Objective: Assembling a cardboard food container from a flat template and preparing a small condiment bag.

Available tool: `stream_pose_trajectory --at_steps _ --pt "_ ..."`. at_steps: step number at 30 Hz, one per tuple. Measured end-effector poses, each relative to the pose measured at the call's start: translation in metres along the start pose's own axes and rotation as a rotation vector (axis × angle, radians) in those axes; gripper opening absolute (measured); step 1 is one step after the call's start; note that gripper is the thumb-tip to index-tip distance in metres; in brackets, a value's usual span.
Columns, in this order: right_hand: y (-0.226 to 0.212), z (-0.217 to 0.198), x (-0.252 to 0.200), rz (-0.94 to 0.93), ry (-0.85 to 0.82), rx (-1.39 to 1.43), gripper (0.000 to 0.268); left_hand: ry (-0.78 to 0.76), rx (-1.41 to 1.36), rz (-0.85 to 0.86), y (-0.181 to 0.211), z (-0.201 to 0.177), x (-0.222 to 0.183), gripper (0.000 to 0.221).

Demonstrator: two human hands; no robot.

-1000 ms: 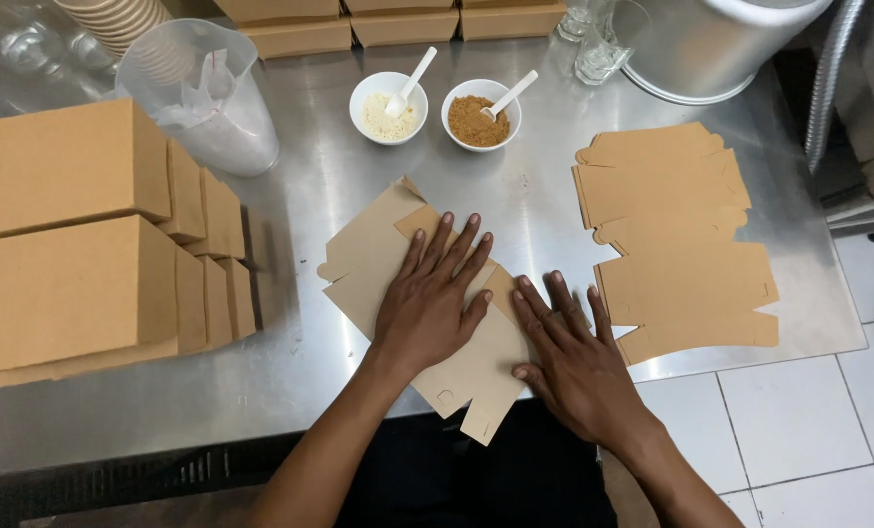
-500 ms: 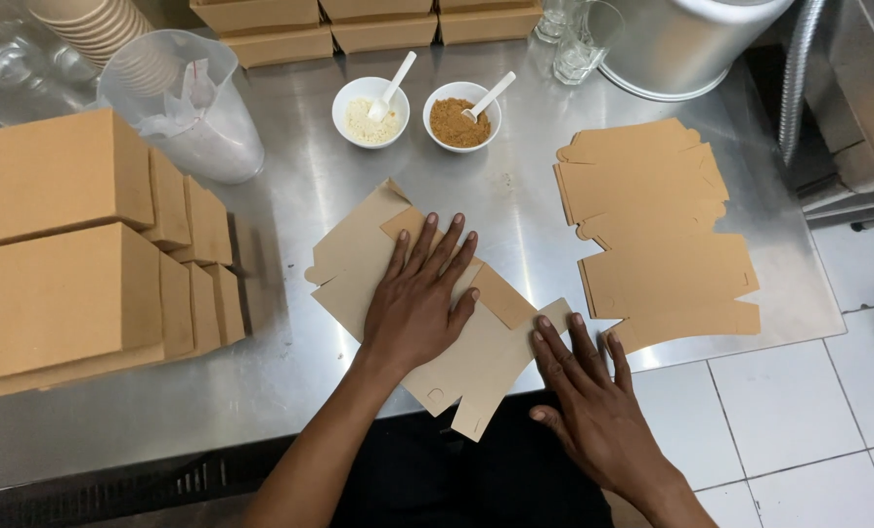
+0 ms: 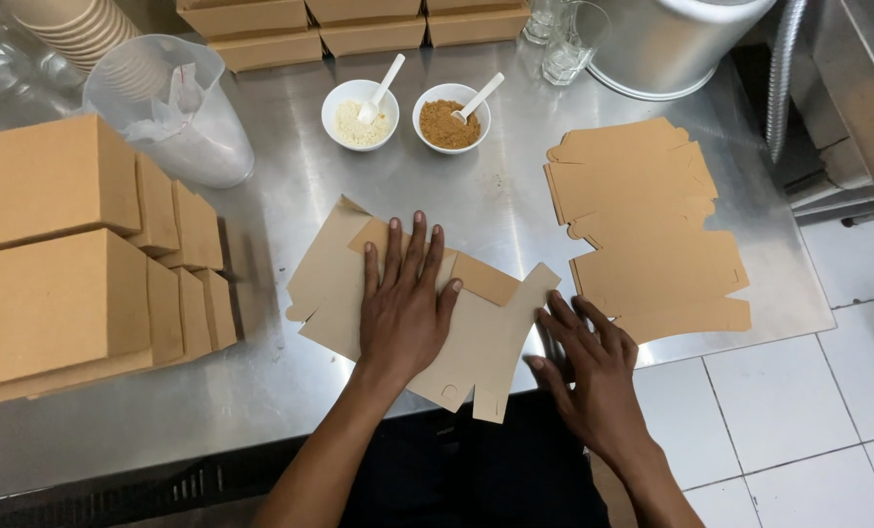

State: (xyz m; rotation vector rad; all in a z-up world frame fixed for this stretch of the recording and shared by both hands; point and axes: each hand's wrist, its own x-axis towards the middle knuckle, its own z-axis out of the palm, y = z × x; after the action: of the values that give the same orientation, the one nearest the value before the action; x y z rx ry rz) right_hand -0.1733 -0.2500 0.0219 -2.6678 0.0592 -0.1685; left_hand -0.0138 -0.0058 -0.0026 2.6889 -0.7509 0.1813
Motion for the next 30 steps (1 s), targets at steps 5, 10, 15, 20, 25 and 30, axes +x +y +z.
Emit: stream_pose_trajectory --at_steps 5,10,15,20,25,30 --pt "0.010 0.008 0.036 0.083 0.055 -0.030 0.059 -0.085 -0.059 -0.096 0.005 -0.023 0.002 0.074" --pt "0.010 0.006 0.081 0.151 0.030 -0.061 0.071 -0.142 -0.119 -0.243 0.003 -0.029 0.000 0.074" --pt "-0.004 0.002 0.113 0.135 -0.038 -0.073 0.061 -0.094 -0.142 -0.307 0.006 -0.027 -0.004 0.075" --pt "0.005 0.015 0.118 0.156 -0.021 0.024 0.057 -0.096 -0.139 -0.303 0.005 -0.025 -0.005 0.075" --pt "0.006 0.015 0.117 0.183 -0.018 0.077 0.052 -0.101 -0.136 -0.295 0.006 -0.027 -0.004 0.075" --pt "0.004 0.014 0.112 0.048 0.107 0.199 0.041 -0.078 -0.153 -0.295 0.007 -0.028 -0.003 0.077"
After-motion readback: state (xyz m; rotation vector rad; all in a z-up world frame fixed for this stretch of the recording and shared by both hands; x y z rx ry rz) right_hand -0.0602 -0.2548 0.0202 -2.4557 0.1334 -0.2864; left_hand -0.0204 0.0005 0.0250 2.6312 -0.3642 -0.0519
